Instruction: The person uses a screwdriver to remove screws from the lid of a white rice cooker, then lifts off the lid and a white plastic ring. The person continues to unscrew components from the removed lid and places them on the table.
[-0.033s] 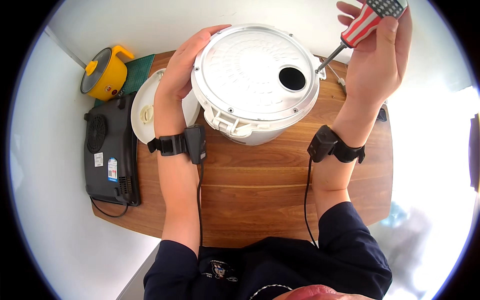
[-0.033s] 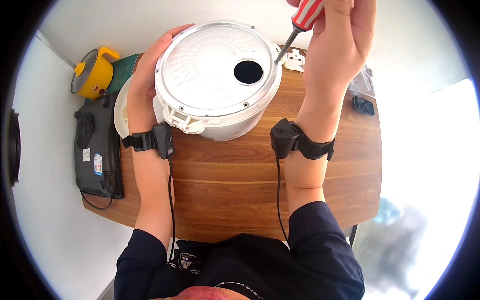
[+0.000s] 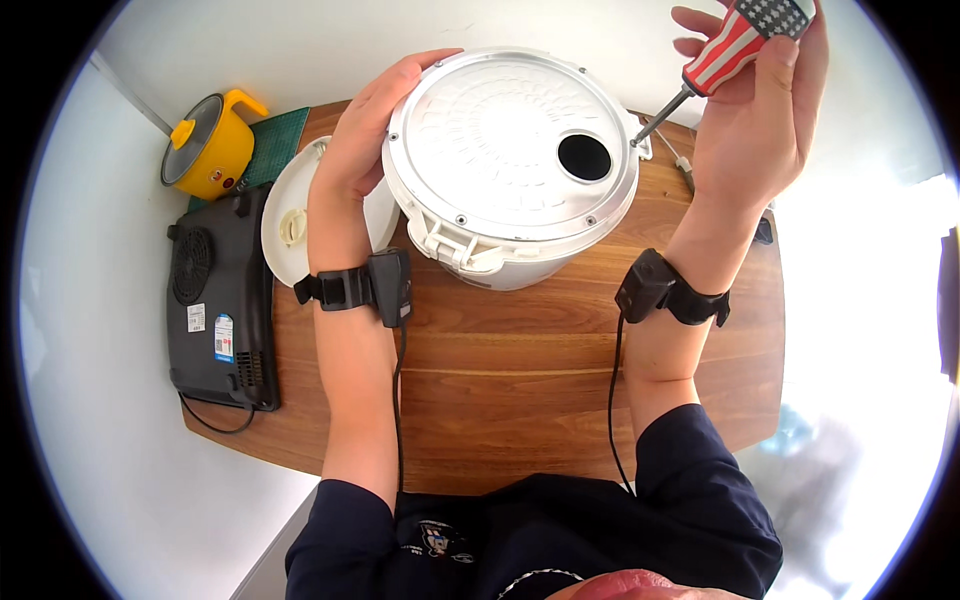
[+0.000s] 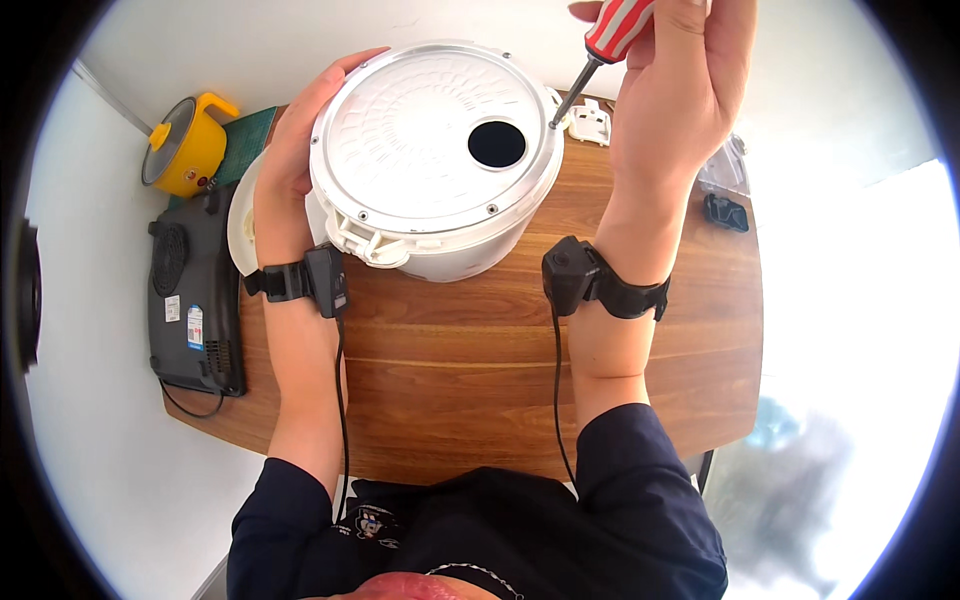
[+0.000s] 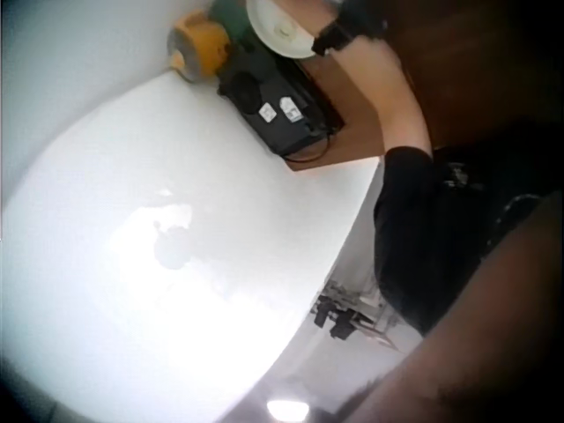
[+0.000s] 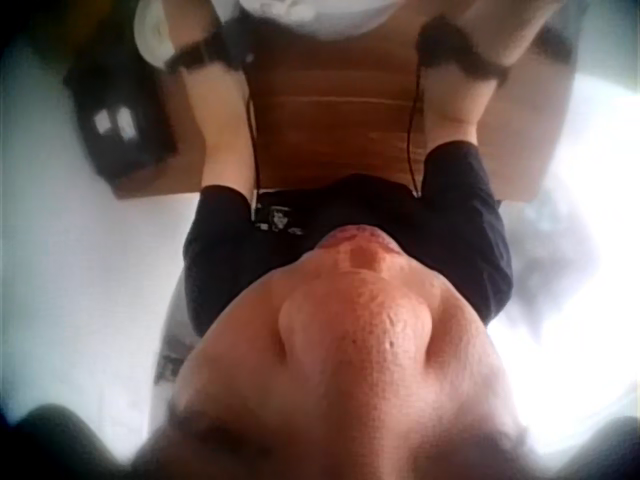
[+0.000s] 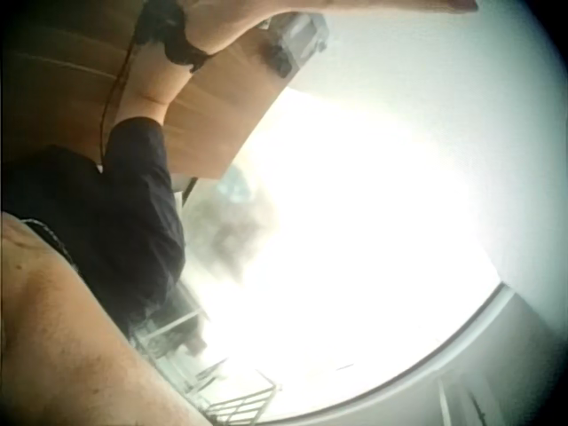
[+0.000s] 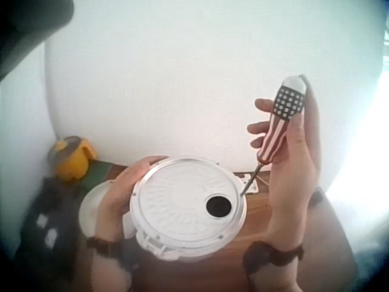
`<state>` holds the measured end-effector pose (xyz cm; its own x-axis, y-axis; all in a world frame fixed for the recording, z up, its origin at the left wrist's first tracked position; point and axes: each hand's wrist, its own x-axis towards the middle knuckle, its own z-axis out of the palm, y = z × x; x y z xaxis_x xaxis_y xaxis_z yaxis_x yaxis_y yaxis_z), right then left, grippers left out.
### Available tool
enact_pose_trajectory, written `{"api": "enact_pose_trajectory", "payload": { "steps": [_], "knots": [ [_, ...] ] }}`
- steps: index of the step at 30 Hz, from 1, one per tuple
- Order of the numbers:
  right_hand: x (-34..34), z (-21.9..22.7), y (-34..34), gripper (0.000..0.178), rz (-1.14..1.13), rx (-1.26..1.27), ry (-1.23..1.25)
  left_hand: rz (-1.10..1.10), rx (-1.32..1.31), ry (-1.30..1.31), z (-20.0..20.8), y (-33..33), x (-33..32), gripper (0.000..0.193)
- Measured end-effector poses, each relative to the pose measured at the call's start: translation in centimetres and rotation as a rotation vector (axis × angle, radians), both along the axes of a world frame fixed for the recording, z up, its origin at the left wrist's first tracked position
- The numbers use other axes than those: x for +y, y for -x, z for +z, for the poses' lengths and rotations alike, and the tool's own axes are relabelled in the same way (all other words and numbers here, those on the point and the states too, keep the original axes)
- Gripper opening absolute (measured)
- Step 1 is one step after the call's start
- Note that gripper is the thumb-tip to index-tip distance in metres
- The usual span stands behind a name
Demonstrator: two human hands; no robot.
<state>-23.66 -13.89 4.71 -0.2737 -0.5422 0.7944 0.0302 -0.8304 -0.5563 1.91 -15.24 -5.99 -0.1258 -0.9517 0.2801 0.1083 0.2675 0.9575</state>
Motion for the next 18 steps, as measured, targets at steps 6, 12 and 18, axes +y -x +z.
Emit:
{"api": "enact_pose_trajectory", "payload": {
  "steps": [6, 12, 18],
  "knots": [
    [0.0, 0.2, -1.0, 0.053, -0.141, -0.023, -0.019, -0.007, 0.008, -0.008, -0.2, -0.1, -0.1, 0.060],
    [-0.2, 0.0, 0.3, 0.057, -0.087, 0.059, -0.016, -0.010, -0.002, -0.004, -0.1, -0.1, -0.2, 0.059],
    [0.3, -0.5, -0.6, 0.056, -0.196, 0.104, 0.061, -0.011, -0.012, 0.004, -0.1, -0.1, -0.2, 0.058]
  ]
}}
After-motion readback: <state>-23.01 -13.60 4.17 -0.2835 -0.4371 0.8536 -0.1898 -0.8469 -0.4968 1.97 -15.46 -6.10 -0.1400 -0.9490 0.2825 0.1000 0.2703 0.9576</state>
